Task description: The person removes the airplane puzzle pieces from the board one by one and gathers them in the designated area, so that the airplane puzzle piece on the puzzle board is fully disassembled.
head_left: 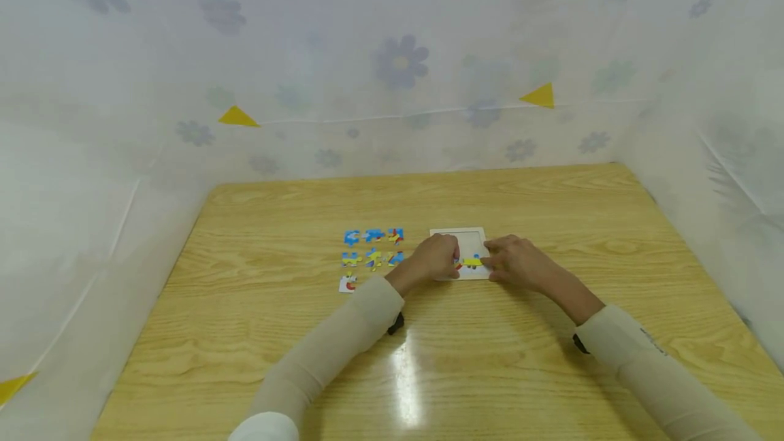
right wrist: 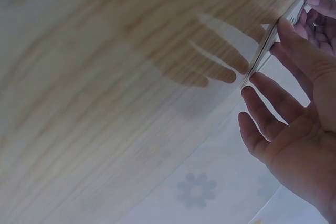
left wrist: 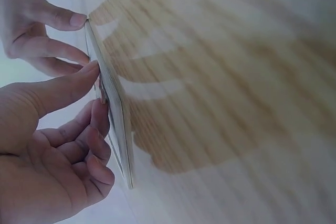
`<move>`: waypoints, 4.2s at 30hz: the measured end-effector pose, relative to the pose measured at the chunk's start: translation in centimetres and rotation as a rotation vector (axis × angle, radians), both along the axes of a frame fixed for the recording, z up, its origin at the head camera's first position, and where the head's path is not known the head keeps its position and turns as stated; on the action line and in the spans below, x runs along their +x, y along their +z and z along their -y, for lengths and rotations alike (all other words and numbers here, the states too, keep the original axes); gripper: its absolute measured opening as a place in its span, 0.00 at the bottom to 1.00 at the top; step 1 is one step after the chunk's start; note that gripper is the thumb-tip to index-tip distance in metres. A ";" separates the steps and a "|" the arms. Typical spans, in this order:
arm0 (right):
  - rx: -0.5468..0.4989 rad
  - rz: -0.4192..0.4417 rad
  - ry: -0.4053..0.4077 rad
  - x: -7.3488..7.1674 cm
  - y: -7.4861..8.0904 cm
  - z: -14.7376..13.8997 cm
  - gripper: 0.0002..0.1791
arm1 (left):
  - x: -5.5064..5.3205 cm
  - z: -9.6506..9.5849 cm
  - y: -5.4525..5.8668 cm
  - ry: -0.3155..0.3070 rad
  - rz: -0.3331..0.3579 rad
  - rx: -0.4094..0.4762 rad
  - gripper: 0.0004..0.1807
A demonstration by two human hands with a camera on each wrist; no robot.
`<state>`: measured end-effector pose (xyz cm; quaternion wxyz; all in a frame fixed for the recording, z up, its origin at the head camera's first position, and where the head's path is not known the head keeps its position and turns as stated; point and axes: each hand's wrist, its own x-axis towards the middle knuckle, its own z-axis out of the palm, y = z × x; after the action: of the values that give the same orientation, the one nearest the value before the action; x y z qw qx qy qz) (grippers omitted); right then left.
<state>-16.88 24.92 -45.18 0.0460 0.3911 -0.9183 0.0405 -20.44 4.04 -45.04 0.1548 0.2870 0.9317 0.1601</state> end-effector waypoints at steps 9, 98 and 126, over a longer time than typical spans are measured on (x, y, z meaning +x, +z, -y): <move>-0.015 -0.012 0.010 -0.1 -0.2 0.0 0.16 | -0.4 0.1 0.3 0.025 -0.005 0.058 0.04; 0.023 0.114 -0.089 0.4 0.8 0.5 0.19 | 0.1 15.6 2.2 0.012 0.212 0.046 0.11; -0.034 0.151 -0.148 0.2 0.7 -0.3 0.25 | -1.0 8.7 3.2 -0.034 0.146 0.157 0.04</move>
<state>-16.66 25.21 -44.44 -0.0138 0.3172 -0.9447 0.0821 -21.46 -4.67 -41.80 0.2019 0.3017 0.8975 0.2503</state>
